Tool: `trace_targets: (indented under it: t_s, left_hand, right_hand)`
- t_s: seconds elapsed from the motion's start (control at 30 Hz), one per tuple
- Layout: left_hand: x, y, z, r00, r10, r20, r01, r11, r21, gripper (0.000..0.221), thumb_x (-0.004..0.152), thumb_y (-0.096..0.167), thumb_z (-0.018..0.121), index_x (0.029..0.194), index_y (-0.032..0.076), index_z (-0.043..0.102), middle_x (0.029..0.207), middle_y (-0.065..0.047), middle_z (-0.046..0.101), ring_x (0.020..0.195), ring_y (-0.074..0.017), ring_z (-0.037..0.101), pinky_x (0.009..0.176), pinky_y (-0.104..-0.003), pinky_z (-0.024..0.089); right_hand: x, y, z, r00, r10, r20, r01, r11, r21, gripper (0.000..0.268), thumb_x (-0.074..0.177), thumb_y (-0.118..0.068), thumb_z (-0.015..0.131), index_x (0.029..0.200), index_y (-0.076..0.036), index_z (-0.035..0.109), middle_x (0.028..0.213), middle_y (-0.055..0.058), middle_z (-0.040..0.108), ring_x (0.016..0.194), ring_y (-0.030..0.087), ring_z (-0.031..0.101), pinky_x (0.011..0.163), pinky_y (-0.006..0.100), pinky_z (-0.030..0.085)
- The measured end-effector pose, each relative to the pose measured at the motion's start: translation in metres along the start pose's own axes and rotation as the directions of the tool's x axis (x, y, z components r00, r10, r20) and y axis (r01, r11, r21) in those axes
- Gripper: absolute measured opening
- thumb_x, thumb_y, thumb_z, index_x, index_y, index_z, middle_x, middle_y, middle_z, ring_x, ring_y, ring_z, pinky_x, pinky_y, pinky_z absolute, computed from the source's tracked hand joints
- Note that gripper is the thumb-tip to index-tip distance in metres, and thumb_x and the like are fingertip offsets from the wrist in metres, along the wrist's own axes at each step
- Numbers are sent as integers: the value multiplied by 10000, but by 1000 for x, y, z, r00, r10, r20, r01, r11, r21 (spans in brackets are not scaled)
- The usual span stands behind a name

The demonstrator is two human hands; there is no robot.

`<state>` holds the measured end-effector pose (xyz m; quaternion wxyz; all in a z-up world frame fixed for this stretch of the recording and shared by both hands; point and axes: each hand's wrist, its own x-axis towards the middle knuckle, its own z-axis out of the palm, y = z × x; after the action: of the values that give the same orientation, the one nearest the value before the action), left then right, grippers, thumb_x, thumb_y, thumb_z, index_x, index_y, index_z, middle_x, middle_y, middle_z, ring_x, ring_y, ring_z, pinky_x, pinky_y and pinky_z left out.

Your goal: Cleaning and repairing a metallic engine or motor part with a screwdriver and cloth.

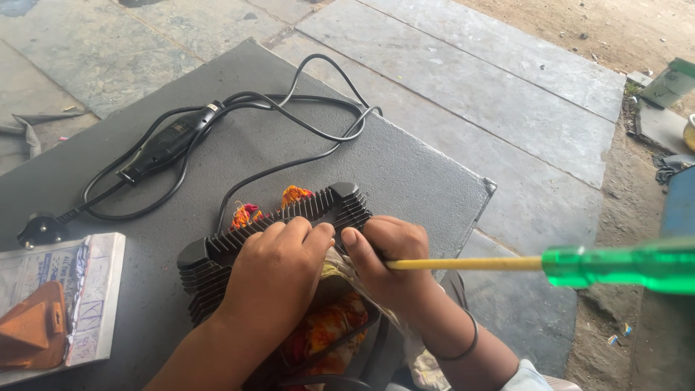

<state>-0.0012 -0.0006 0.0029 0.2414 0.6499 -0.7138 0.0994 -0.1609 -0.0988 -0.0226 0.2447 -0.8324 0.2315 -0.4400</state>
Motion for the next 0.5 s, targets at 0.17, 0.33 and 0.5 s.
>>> trace_targets:
  t_s: [0.17,0.33,0.5]
  left_hand:
    - [-1,0,0,1000,4,5,-4,1000,-18,221,912,180,659,1085,48,690,795,-38,621,695,-196,647,597,-366,533]
    - [1,1,0,1000,24,-4,-24,997,70,245,867,183,652,1087,82,696,810,-38,610,732,-214,651,625,-381,527]
    - [2,3,0,1000,21,20,-23,997,77,230,871,195,663,1072,84,680,797,-39,601,739,-212,655,643,-386,534]
  right_hand:
    - [-6,5,7,1000,14,-25,-12,997,77,407,926,-169,684,626,-41,441,570,72,450,470,202,435,450,370,340]
    - [-12,6,7,993,3,-115,1,999,33,360,967,-159,666,671,-43,499,613,86,484,510,221,480,490,381,375]
    - [-9,-6,-9,999,31,15,-32,997,75,390,947,-164,698,650,-37,479,597,92,474,502,240,481,487,400,369]
